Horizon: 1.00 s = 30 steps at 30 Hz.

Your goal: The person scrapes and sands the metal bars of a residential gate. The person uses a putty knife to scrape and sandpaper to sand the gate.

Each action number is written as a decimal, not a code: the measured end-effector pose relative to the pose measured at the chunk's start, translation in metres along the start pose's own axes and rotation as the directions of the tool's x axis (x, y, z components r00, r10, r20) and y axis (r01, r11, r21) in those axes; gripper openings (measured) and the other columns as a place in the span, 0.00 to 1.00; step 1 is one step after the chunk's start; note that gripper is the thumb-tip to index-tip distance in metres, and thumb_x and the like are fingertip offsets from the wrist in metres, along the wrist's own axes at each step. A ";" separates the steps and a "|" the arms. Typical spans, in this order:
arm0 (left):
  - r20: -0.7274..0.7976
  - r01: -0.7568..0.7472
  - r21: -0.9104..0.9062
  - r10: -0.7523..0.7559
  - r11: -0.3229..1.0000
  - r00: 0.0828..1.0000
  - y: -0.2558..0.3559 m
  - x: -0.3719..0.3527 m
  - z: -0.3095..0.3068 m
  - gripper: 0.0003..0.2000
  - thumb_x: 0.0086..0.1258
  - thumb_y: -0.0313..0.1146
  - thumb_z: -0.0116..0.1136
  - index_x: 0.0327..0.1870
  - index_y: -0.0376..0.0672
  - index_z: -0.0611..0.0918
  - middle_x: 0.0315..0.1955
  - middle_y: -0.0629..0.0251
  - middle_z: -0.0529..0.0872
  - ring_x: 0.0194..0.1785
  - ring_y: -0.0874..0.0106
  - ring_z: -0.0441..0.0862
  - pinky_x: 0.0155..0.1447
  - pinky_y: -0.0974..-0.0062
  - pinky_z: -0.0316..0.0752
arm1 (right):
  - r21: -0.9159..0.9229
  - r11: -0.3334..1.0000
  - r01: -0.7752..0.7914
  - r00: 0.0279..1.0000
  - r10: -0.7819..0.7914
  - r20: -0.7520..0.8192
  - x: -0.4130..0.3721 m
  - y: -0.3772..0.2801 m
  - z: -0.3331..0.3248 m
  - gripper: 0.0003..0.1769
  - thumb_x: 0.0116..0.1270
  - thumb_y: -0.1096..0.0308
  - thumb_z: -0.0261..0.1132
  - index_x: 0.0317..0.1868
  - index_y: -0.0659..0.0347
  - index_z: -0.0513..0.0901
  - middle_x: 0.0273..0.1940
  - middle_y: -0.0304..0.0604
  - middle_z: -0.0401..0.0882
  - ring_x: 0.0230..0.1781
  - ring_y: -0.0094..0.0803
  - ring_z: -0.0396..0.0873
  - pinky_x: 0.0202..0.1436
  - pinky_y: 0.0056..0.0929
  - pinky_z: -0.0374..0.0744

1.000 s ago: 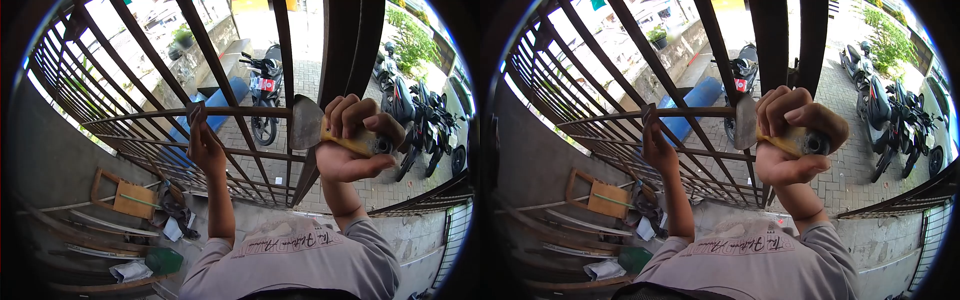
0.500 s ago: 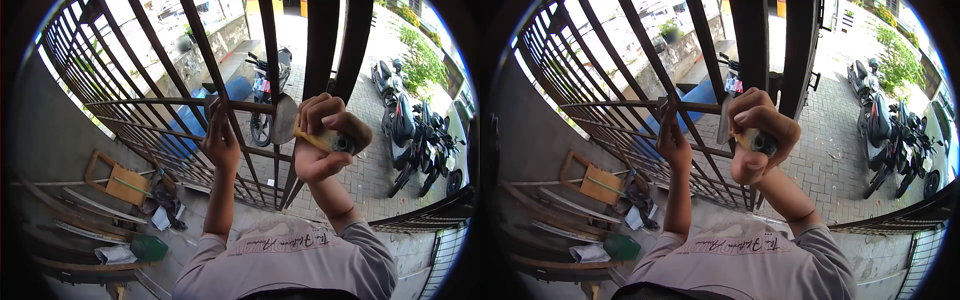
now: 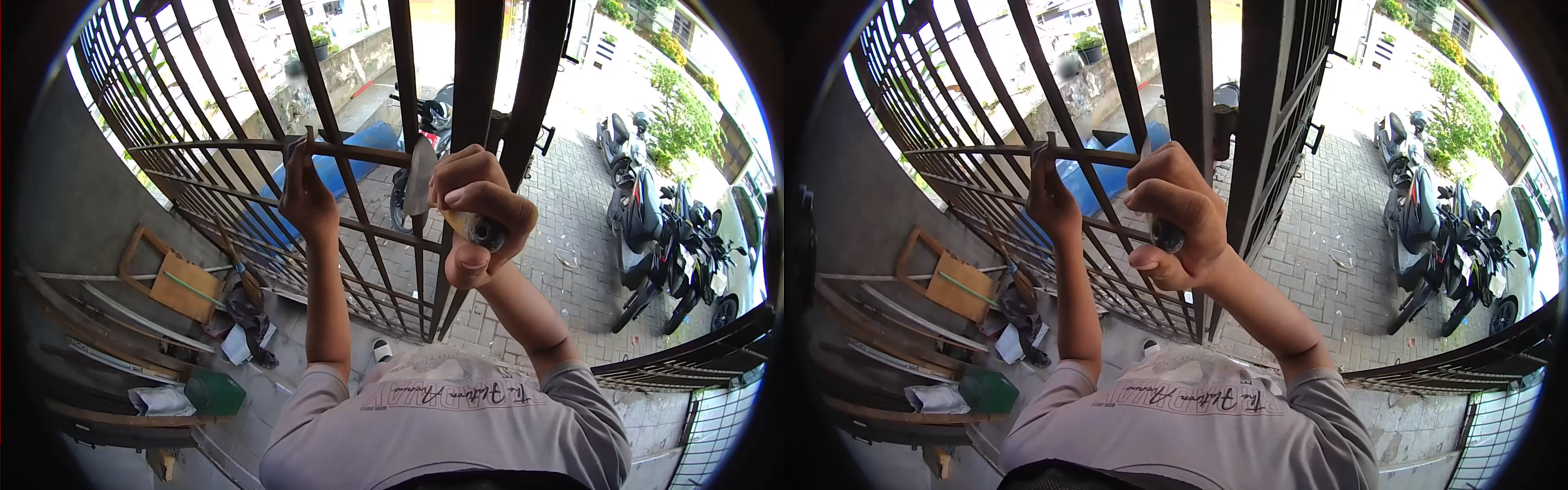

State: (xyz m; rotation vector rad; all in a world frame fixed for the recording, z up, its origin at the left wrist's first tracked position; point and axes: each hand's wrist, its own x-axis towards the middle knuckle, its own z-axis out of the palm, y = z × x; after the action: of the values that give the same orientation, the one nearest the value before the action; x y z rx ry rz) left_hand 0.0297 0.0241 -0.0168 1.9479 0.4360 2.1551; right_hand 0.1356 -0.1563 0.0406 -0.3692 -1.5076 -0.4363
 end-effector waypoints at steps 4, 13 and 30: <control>-0.083 0.029 0.071 -0.023 0.997 0.996 0.005 -0.010 0.017 0.12 0.78 0.21 0.51 0.56 0.35 0.84 0.52 0.48 0.88 0.55 0.57 0.88 0.54 0.66 0.84 | 0.012 0.999 0.039 0.999 -0.039 -0.001 0.001 0.006 -0.002 0.32 0.71 0.45 0.68 0.54 0.69 0.73 0.37 0.53 0.76 0.35 0.39 0.75 0.37 0.35 0.74; 0.101 -0.058 0.029 0.054 0.998 0.993 0.030 -0.018 0.007 0.13 0.75 0.20 0.54 0.56 0.34 0.84 0.52 0.50 0.89 0.58 0.56 0.87 0.59 0.65 0.80 | 0.069 0.998 0.011 0.994 -0.003 -0.111 0.004 0.009 0.006 0.33 0.71 0.44 0.67 0.50 0.72 0.75 0.34 0.51 0.76 0.34 0.38 0.75 0.37 0.34 0.73; 0.065 0.094 0.063 -0.098 0.994 0.993 -0.002 0.006 -0.015 0.12 0.79 0.23 0.51 0.56 0.33 0.84 0.54 0.51 0.88 0.59 0.60 0.86 0.62 0.66 0.79 | 0.058 0.972 -0.228 0.935 0.235 -0.264 0.006 -0.009 0.001 0.41 0.67 0.30 0.63 0.33 0.71 0.79 0.30 0.48 0.76 0.31 0.33 0.74 0.33 0.29 0.72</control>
State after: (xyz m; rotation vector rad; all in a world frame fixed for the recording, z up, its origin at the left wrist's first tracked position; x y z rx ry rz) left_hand 0.0145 0.0264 -0.0128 1.9818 0.5762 2.0322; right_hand 0.1304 -0.1640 0.0462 -0.4432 -1.1866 -0.2666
